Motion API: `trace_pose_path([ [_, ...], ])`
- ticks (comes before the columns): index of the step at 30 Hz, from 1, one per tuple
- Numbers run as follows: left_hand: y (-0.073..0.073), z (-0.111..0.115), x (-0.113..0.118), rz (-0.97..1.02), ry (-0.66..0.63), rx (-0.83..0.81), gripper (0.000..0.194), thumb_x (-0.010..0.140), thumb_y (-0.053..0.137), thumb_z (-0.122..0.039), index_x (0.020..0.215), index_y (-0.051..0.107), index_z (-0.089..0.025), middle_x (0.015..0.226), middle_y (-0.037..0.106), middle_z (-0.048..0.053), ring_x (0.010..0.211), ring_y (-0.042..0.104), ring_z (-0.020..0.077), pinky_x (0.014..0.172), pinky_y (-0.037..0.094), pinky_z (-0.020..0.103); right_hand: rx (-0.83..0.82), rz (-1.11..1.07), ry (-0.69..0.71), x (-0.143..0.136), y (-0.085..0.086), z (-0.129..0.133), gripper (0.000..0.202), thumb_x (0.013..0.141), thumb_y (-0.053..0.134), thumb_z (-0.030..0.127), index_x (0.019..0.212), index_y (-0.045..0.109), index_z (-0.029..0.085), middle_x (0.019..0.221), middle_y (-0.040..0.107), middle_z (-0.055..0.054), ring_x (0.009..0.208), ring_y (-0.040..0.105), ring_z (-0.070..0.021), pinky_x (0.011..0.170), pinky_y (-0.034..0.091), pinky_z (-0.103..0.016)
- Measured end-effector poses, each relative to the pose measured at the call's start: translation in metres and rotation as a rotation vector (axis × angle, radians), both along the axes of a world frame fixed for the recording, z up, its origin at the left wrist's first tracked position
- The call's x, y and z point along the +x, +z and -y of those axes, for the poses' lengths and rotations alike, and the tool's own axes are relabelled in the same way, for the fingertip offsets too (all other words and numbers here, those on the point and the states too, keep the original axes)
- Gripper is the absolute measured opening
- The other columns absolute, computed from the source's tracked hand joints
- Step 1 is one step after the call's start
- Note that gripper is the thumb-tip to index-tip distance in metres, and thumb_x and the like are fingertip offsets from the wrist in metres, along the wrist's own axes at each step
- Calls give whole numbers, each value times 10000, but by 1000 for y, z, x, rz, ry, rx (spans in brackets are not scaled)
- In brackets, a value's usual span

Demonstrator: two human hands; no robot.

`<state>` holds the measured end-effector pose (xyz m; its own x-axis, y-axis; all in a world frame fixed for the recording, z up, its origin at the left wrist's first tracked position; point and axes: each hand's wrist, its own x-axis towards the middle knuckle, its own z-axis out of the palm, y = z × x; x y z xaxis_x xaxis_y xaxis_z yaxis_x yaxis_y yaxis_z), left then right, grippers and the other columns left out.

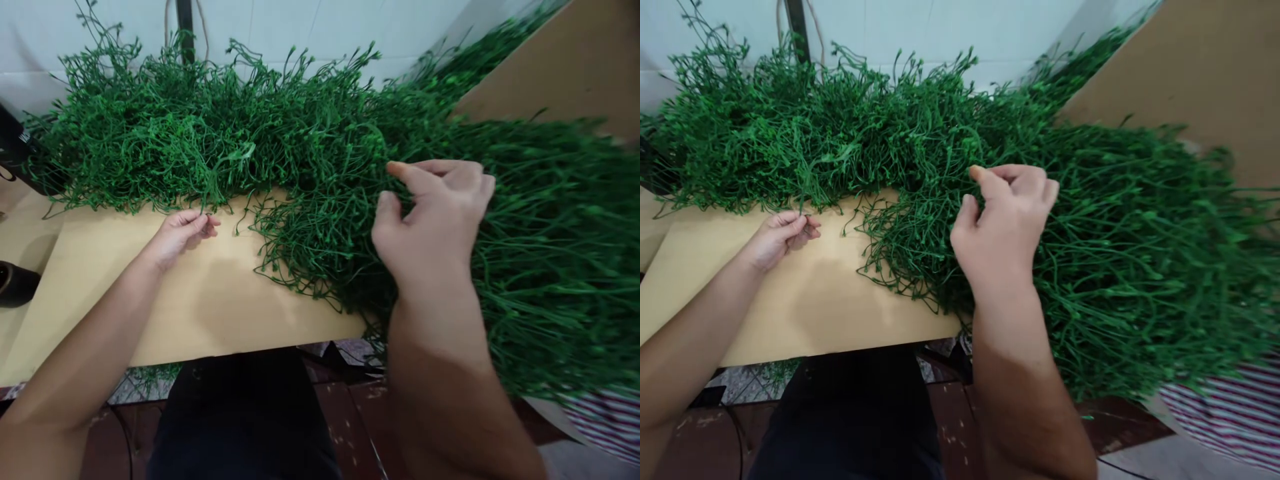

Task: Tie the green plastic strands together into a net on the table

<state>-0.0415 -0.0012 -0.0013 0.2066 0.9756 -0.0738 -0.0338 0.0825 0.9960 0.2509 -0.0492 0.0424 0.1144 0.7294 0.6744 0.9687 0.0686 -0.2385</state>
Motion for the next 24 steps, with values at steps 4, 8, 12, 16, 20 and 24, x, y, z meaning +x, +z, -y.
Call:
trace_pose_path([
  [4,-3,10,12,-261,-70,156,198,778,626,-281,626,673,-163,771,711,35,718,606,115,714,452,222,-121,-130,274,-38,-3,3,345,853,454,307,1068,658,130,1026,612,-159,1024,551,-272,886,454,-459],
  [8,-6,20,27,-413,-199,272,169,776,589,-241,640,653,-164,693,674,21,679,587,127,683,440,242,-444,-354,589,-86,-15,-7,297,824,527,341,995,605,112,978,600,-122,869,567,-194,770,476,-353],
  [12,-8,22,30,-470,-286,372,141,783,571,-241,695,654,-169,641,635,11,631,562,130,637,434,249,-489,-583,646,-105,-23,-22,160,807,530,279,875,562,138,815,588,-39,681,523,-116,670,438,-275],
  [16,-8,20,29,-549,-326,411,136,782,589,-272,753,678,-174,721,671,34,700,592,154,673,456,270,-454,-800,697,-108,-30,-27,96,813,467,186,845,553,154,699,560,10,626,504,-91,643,428,-243],
  [20,-3,18,25,-464,-433,344,107,727,644,-263,723,703,-174,796,686,58,795,620,174,781,493,302,-556,-796,832,-108,-38,-24,137,831,425,179,825,560,152,701,560,-1,645,522,-102,641,433,-248],
  [24,5,14,11,-385,-491,217,117,731,646,-260,694,727,-185,879,702,51,887,627,164,894,478,311,-572,-644,901,-106,-41,-17,181,846,427,208,704,527,161,706,553,-21,683,517,-120,664,425,-266],
])
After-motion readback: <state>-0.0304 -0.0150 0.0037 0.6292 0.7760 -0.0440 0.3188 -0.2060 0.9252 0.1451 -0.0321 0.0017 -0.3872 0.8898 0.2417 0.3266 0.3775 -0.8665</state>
